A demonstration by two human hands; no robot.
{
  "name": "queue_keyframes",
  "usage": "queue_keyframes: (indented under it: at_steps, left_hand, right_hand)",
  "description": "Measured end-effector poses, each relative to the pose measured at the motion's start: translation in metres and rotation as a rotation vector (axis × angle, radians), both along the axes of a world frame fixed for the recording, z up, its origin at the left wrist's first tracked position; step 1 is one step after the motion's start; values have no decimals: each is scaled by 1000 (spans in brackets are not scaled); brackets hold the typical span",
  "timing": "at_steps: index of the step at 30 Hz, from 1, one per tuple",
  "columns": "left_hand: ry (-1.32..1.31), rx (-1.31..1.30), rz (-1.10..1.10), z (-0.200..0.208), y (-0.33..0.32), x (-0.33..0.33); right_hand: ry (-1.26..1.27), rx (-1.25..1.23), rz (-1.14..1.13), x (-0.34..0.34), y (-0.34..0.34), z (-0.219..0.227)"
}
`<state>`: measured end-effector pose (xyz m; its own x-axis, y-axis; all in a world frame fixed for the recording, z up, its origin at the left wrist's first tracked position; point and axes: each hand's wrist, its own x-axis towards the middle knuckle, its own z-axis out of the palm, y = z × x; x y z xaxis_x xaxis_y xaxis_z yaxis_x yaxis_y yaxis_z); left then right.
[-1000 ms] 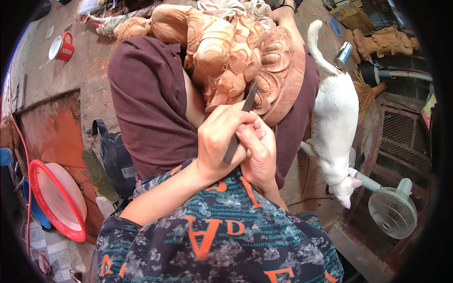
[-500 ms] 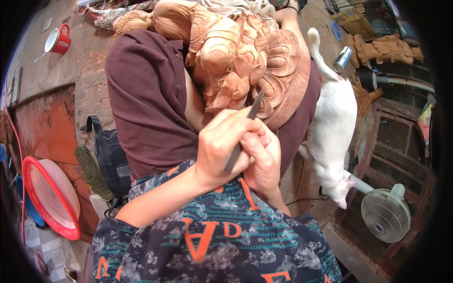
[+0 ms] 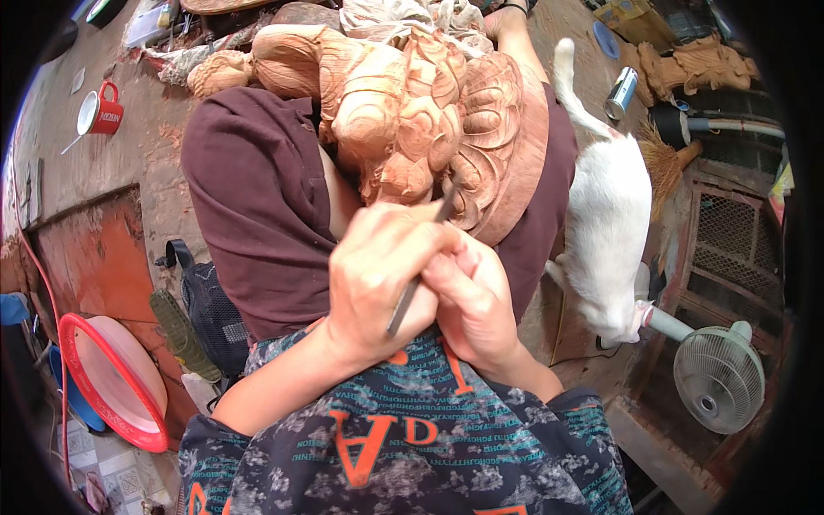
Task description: The person carves a wooden sculpture of a figure using a chisel and mallet, then switches to a smaller carving knife for finer details. The person occasionally pauses to wipe the sculpture and adjust their position while seated on the floor.
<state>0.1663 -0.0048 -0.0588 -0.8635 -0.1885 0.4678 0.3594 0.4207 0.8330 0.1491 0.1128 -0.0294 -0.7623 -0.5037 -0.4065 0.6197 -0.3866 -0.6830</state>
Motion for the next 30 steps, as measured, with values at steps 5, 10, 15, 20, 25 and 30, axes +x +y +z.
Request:
queue_keyframes:
  at_steps: [5,10,15,20,25,30]
  left_hand:
    - [-61,-113,2,7,3,-5]
    - [-94,-192,12,8,-3,-15]
    - [-76,-327,-64,28,-13,-13]
    - [-35,-243,-138,42,-8,-12]
    - [-195,-322,-181,45,-15,-25]
    - [-181,-460,-204,51,-22,-34]
  right_hand:
    - [-107,4,-7,-3,6,3]
    - [-74,-124,25,-13,5,-15]
    - [-26,-103,74,-11,9,-7]
    - [0,-46,-43,5,2,13]
    - [-80,-283,48,-13,5,-7]
    - [-131,-331,-46,-17,-8,-9]
